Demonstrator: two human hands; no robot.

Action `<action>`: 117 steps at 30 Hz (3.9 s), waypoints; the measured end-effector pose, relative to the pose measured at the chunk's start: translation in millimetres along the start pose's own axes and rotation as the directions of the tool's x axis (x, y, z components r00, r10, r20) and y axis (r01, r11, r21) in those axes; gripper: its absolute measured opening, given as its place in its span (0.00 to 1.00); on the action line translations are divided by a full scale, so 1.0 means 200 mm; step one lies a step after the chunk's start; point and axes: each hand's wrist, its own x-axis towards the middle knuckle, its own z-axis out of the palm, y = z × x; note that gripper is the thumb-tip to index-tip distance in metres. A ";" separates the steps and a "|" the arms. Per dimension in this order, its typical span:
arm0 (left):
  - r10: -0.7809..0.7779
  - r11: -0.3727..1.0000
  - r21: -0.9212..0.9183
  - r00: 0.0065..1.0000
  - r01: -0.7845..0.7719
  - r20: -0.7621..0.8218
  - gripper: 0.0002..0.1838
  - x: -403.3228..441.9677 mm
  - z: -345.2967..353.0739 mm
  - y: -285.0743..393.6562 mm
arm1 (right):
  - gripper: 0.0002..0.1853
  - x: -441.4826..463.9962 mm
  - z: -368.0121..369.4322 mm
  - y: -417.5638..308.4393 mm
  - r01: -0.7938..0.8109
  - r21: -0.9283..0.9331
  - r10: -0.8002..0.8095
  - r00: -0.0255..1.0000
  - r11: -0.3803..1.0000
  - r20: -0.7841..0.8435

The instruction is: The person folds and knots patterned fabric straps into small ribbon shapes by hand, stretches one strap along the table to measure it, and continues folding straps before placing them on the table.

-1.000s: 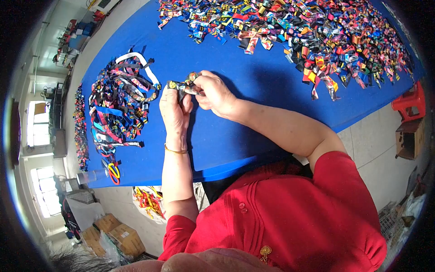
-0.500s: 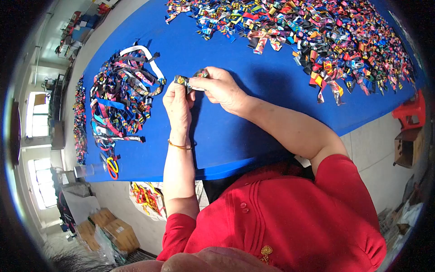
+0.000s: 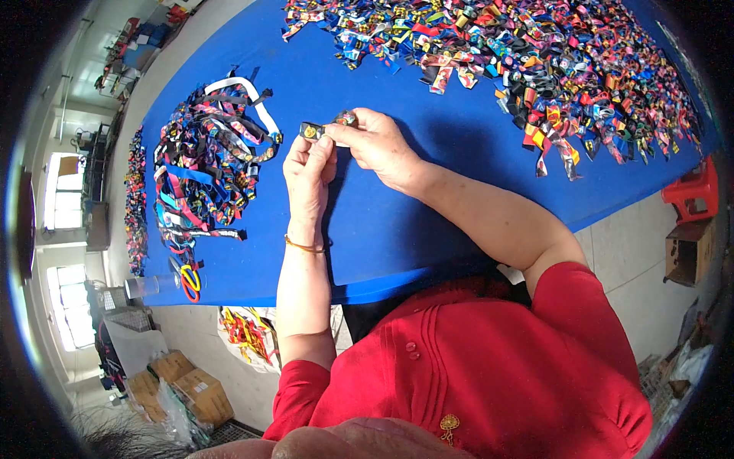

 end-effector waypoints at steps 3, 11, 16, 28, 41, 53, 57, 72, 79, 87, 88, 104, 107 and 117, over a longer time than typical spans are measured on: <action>-0.056 0.996 -0.070 0.998 0.054 -0.024 0.06 0.00 -0.01 0.01 | 0.09 0.01 -0.02 0.00 0.015 -0.039 -0.017 0.999 0.999 -0.037; -0.097 0.992 -0.077 0.995 0.099 0.028 0.02 -0.01 0.03 0.04 | 0.12 0.06 -0.06 -0.01 0.235 -0.293 -0.220 0.972 0.927 0.083; -0.081 0.981 -0.166 0.987 0.104 0.140 0.07 0.01 -0.02 -0.02 | 0.11 0.07 -0.10 -0.01 0.233 -0.355 -0.190 0.970 0.905 0.153; -0.171 0.957 -0.200 0.966 0.210 0.195 0.05 0.02 -0.01 0.01 | 0.09 0.06 -0.07 -0.02 0.133 -0.263 -0.112 0.989 0.956 0.093; -0.168 0.965 -0.169 0.965 0.202 0.200 0.06 0.01 -0.01 0.00 | 0.09 0.09 -0.12 -0.01 0.177 -0.324 -0.133 0.979 0.929 0.156; -0.191 0.954 -0.184 0.954 0.235 0.231 0.03 0.01 -0.01 0.01 | 0.09 0.10 -0.11 -0.02 0.163 -0.415 -0.114 0.984 0.895 0.140; -0.167 0.960 -0.190 0.965 0.206 0.200 0.03 0.01 0.02 0.01 | 0.08 0.07 -0.10 -0.06 0.109 -0.298 -0.066 0.986 0.948 0.152; -0.089 0.984 -0.139 0.984 0.110 0.154 0.05 0.01 0.01 -0.02 | 0.09 0.09 -0.10 -0.04 0.098 -0.135 -0.084 0.990 0.986 0.111; -0.065 0.985 -0.163 0.998 0.062 -0.011 0.06 0.03 -0.02 -0.02 | 0.11 0.10 -0.13 -0.06 0.053 -0.220 -0.023 0.991 0.974 0.134; -0.057 0.996 -0.070 0.996 0.053 -0.065 0.06 0.02 -0.02 -0.02 | 0.10 0.12 -0.13 0.01 0.127 -0.406 -0.098 0.991 0.905 0.091; -0.049 0.997 -0.063 0.997 0.045 -0.061 0.06 0.02 -0.02 -0.03 | 0.10 0.12 -0.13 0.02 0.127 -0.422 -0.104 0.992 0.898 0.078; -0.020 0.984 0.175 0.999 0.027 -0.039 0.05 0.01 0.01 -0.02 | 0.06 0.07 -0.09 -0.01 0.192 -0.621 -0.214 0.976 0.760 0.040; 0.000 0.984 0.180 0.999 0.008 -0.042 0.04 0.00 0.03 -0.04 | 0.06 0.07 -0.10 0.00 0.212 -0.694 -0.256 0.966 0.688 0.042; -0.106 0.986 0.136 0.992 0.095 0.073 0.04 -0.01 0.04 -0.01 | 0.06 0.09 -0.13 0.02 0.246 -0.758 -0.347 0.938 0.604 0.028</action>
